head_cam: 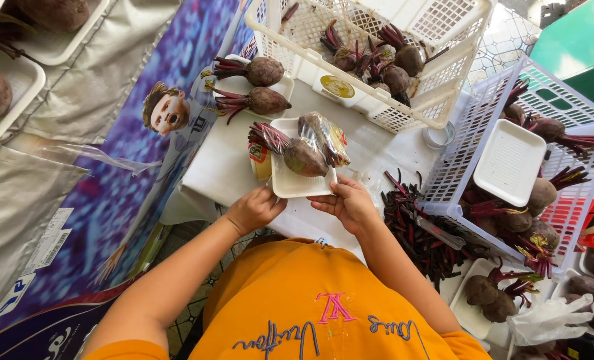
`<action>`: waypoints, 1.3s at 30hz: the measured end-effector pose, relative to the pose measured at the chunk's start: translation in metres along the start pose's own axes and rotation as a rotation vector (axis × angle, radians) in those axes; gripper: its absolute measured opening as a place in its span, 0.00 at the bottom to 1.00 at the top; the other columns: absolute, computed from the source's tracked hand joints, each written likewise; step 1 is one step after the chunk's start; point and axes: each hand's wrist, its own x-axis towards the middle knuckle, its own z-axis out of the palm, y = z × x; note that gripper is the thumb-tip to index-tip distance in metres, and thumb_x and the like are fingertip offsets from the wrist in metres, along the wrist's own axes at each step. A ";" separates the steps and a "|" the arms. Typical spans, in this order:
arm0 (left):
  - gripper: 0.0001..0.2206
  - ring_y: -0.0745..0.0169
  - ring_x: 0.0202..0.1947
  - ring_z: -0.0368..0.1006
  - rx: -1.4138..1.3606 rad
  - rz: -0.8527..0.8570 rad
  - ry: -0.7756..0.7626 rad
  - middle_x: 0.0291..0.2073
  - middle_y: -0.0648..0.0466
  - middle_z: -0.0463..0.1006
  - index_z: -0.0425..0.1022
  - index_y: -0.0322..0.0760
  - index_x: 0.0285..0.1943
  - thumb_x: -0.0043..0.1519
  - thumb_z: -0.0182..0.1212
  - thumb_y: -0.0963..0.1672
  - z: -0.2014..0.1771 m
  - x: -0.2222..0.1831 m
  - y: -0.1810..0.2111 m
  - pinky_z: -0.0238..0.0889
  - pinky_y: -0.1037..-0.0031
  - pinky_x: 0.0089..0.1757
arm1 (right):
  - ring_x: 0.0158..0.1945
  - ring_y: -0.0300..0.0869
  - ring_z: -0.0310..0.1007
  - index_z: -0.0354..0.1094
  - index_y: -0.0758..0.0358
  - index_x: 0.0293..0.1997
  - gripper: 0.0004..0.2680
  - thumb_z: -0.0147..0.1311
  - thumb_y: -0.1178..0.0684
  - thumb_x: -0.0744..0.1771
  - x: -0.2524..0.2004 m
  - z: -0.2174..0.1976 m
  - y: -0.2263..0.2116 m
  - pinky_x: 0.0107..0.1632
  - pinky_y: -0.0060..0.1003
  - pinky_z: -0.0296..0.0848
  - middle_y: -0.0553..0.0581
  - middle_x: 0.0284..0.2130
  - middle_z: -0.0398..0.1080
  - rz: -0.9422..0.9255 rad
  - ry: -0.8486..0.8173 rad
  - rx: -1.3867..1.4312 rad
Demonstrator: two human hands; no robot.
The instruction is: The person is packaging fresh beets by placing them on foam trays and wrapping them with plastic film.
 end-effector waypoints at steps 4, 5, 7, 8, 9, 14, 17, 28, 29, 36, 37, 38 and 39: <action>0.05 0.54 0.39 0.73 0.049 -0.052 0.067 0.27 0.51 0.74 0.77 0.45 0.42 0.67 0.56 0.42 -0.004 0.027 -0.001 0.71 0.66 0.50 | 0.46 0.69 0.77 0.64 0.67 0.61 0.13 0.45 0.61 0.69 0.004 -0.014 0.015 0.49 0.65 0.78 0.76 0.48 0.73 -0.024 -0.029 0.054; 0.05 0.54 0.39 0.73 0.049 -0.045 0.069 0.27 0.51 0.74 0.77 0.45 0.42 0.67 0.56 0.42 -0.012 0.036 0.003 0.71 0.66 0.50 | 0.46 0.69 0.77 0.64 0.67 0.61 0.13 0.45 0.61 0.69 -0.003 -0.009 0.012 0.49 0.65 0.78 0.76 0.48 0.73 -0.029 -0.030 0.058; 0.05 0.51 0.39 0.74 0.053 -0.084 0.042 0.27 0.49 0.75 0.79 0.42 0.42 0.67 0.57 0.42 -0.030 0.053 0.008 0.72 0.62 0.51 | 0.49 0.73 0.74 0.66 0.63 0.58 0.11 0.44 0.61 0.69 -0.016 0.001 0.008 0.50 0.69 0.75 0.76 0.51 0.72 0.010 -0.045 0.128; 0.05 0.51 0.39 0.74 0.050 -0.073 0.041 0.27 0.49 0.75 0.79 0.42 0.42 0.67 0.57 0.42 -0.031 0.050 0.008 0.72 0.62 0.51 | 0.49 0.73 0.74 0.66 0.63 0.58 0.11 0.44 0.61 0.69 -0.011 -0.004 0.012 0.50 0.69 0.75 0.76 0.51 0.72 0.004 -0.045 0.138; 0.05 0.52 0.41 0.74 0.043 -0.082 0.004 0.29 0.49 0.76 0.78 0.41 0.43 0.66 0.57 0.41 -0.032 0.047 0.007 0.71 0.61 0.52 | 0.50 0.75 0.73 0.66 0.59 0.59 0.11 0.44 0.58 0.69 -0.006 -0.010 0.016 0.50 0.72 0.74 0.74 0.51 0.72 0.046 -0.059 0.158; 0.04 0.52 0.46 0.75 0.001 -0.050 -0.054 0.32 0.48 0.78 0.78 0.38 0.44 0.64 0.58 0.40 -0.033 0.042 0.005 0.68 0.58 0.56 | 0.51 0.77 0.72 0.64 0.52 0.57 0.10 0.45 0.51 0.70 -0.013 -0.001 0.021 0.50 0.72 0.74 0.67 0.49 0.72 0.132 -0.093 0.272; 0.04 0.52 0.45 0.76 -0.028 -0.042 -0.065 0.31 0.48 0.79 0.78 0.38 0.43 0.63 0.59 0.40 -0.040 0.051 0.002 0.68 0.57 0.57 | 0.52 0.77 0.72 0.64 0.57 0.55 0.10 0.42 0.47 0.71 -0.016 0.012 0.024 0.54 0.71 0.73 0.64 0.44 0.70 0.165 -0.094 0.410; 0.05 0.58 0.41 0.77 -0.130 -0.022 -0.096 0.29 0.53 0.81 0.79 0.42 0.42 0.60 0.63 0.39 -0.059 0.064 -0.001 0.67 0.57 0.59 | 0.63 0.85 0.54 0.59 0.62 0.62 0.19 0.41 0.39 0.69 -0.012 0.024 0.038 0.65 0.79 0.55 0.65 0.52 0.61 0.187 -0.050 0.668; 0.05 0.58 0.41 0.77 -0.128 -0.020 -0.097 0.29 0.53 0.81 0.79 0.42 0.42 0.60 0.63 0.39 -0.056 0.056 -0.003 0.67 0.57 0.59 | 0.63 0.85 0.54 0.59 0.62 0.62 0.19 0.41 0.39 0.69 -0.014 0.029 0.037 0.65 0.79 0.55 0.65 0.52 0.61 0.187 -0.052 0.669; 0.06 0.58 0.48 0.76 -0.137 0.046 -0.170 0.35 0.55 0.82 0.77 0.47 0.41 0.58 0.64 0.40 -0.042 0.010 -0.005 0.63 0.54 0.61 | 0.67 0.80 0.53 0.60 0.60 0.66 0.21 0.40 0.41 0.68 -0.013 0.034 0.046 0.67 0.80 0.49 0.68 0.63 0.63 0.130 0.048 0.802; 0.05 0.58 0.49 0.76 -0.159 0.043 -0.166 0.36 0.56 0.82 0.77 0.48 0.39 0.58 0.65 0.41 -0.040 0.007 -0.004 0.63 0.52 0.61 | 0.68 0.78 0.53 0.60 0.58 0.66 0.21 0.40 0.40 0.67 -0.013 0.034 0.047 0.67 0.80 0.49 0.67 0.64 0.63 0.131 0.061 0.811; 0.05 0.58 0.49 0.76 -0.149 0.040 -0.164 0.36 0.56 0.82 0.77 0.48 0.39 0.58 0.65 0.41 -0.044 0.011 -0.002 0.63 0.52 0.61 | 0.68 0.78 0.53 0.60 0.58 0.66 0.21 0.40 0.40 0.67 -0.012 0.035 0.048 0.67 0.80 0.49 0.67 0.64 0.63 0.133 0.053 0.804; 0.06 0.59 0.48 0.76 -0.169 0.013 -0.163 0.36 0.57 0.82 0.77 0.50 0.38 0.57 0.66 0.41 -0.048 0.015 0.000 0.64 0.54 0.60 | 0.68 0.77 0.53 0.60 0.57 0.66 0.22 0.39 0.40 0.67 -0.010 0.036 0.048 0.67 0.80 0.48 0.67 0.65 0.62 0.135 0.070 0.832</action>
